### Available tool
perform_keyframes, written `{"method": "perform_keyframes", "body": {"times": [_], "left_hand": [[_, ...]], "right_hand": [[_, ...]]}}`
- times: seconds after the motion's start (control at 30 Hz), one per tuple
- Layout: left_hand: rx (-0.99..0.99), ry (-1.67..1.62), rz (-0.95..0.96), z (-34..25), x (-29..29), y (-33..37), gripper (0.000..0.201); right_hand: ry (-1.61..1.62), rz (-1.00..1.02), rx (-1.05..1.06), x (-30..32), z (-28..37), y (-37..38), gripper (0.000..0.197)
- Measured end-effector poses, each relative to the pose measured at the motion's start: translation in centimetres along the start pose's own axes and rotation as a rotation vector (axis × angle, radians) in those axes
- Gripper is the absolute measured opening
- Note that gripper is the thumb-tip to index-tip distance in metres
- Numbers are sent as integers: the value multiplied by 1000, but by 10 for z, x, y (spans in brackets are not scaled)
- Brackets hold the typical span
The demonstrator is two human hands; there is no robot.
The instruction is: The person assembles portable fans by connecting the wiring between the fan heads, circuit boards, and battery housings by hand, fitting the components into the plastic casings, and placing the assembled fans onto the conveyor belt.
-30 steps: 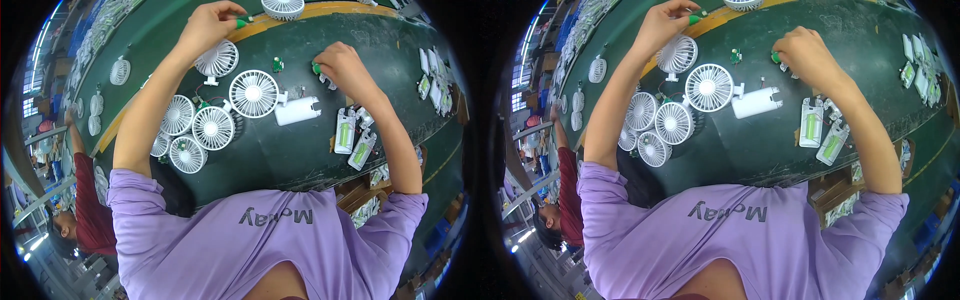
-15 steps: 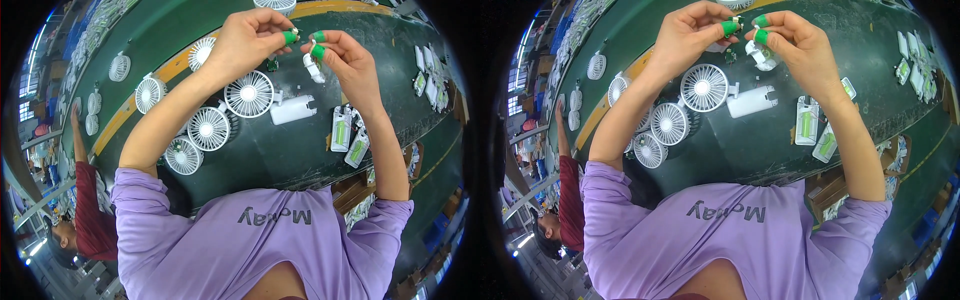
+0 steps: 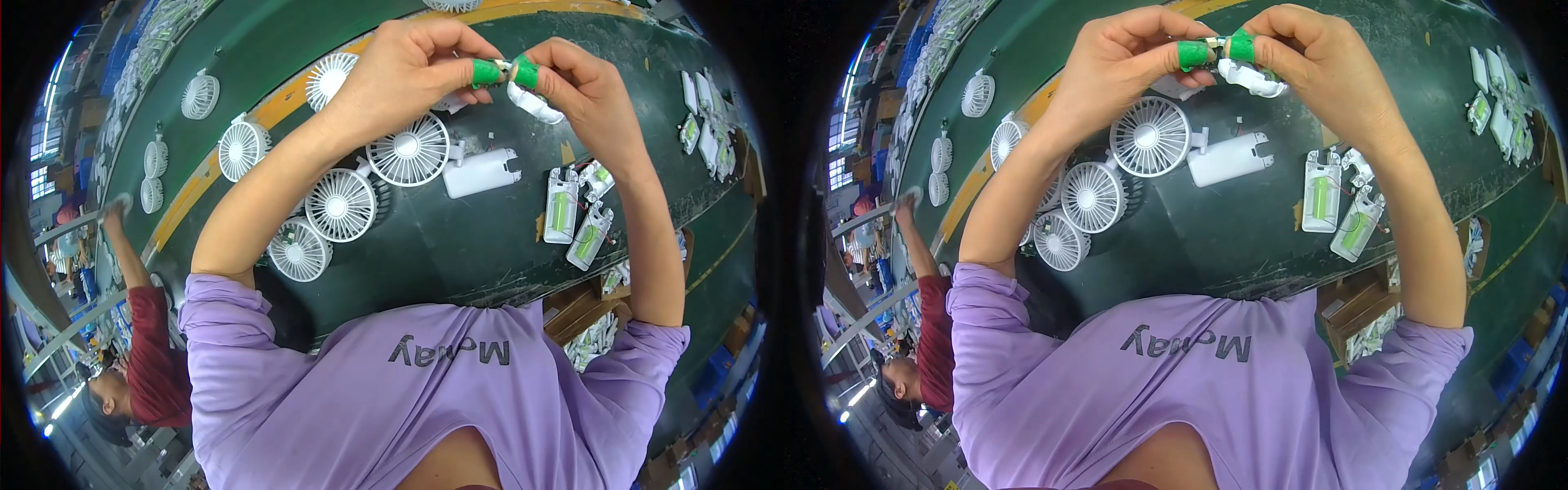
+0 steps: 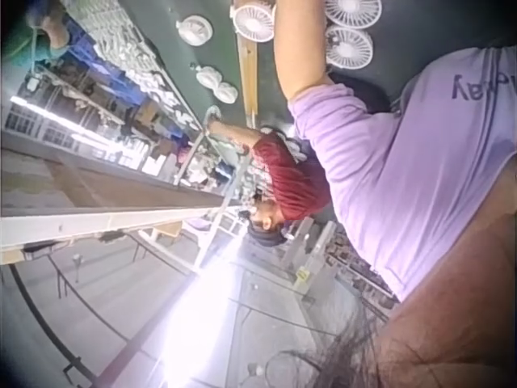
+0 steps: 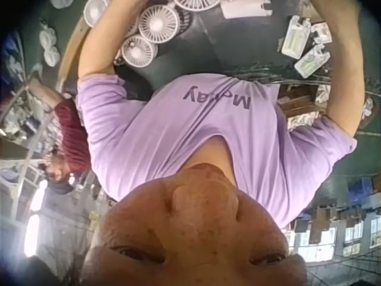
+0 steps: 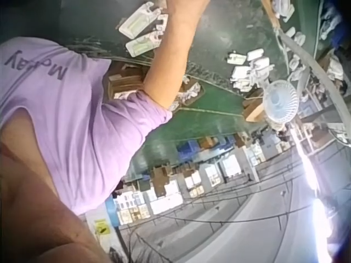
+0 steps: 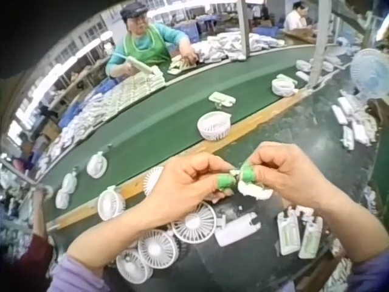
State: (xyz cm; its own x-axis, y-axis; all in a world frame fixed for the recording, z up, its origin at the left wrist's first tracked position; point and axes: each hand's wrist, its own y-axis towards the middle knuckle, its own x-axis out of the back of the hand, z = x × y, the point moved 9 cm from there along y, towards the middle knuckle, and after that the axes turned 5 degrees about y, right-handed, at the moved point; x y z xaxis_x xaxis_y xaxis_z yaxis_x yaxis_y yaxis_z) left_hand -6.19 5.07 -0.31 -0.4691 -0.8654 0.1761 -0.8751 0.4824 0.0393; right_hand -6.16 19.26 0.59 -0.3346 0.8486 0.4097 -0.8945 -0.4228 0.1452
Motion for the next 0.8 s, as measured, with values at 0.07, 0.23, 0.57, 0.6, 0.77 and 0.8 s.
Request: {"method": "perform_keyframes", "body": {"times": [0.07,0.23,0.57,0.6,0.77,0.8], "left_hand": [[8,-3,-12,-3,0,-3,16],[52,89,-21,-6,-3,-8,15],[-93,21,-70,-15,1,-5,12],[-91,115,-40,-16,-1,-6,12],[-185,311,31,-26,3,-2,14],[-182,281,54,-27,3,0,17]], "right_hand": [[39,48,-38,0,0,3,13],[-227,114,280,-4,37,3,10],[-304,-197,522,1,55,-15,6],[-224,-72,323,0,38,-7,7],[-248,140,244,-11,35,6,9],[-244,66,209,-4,27,11,10]]}}
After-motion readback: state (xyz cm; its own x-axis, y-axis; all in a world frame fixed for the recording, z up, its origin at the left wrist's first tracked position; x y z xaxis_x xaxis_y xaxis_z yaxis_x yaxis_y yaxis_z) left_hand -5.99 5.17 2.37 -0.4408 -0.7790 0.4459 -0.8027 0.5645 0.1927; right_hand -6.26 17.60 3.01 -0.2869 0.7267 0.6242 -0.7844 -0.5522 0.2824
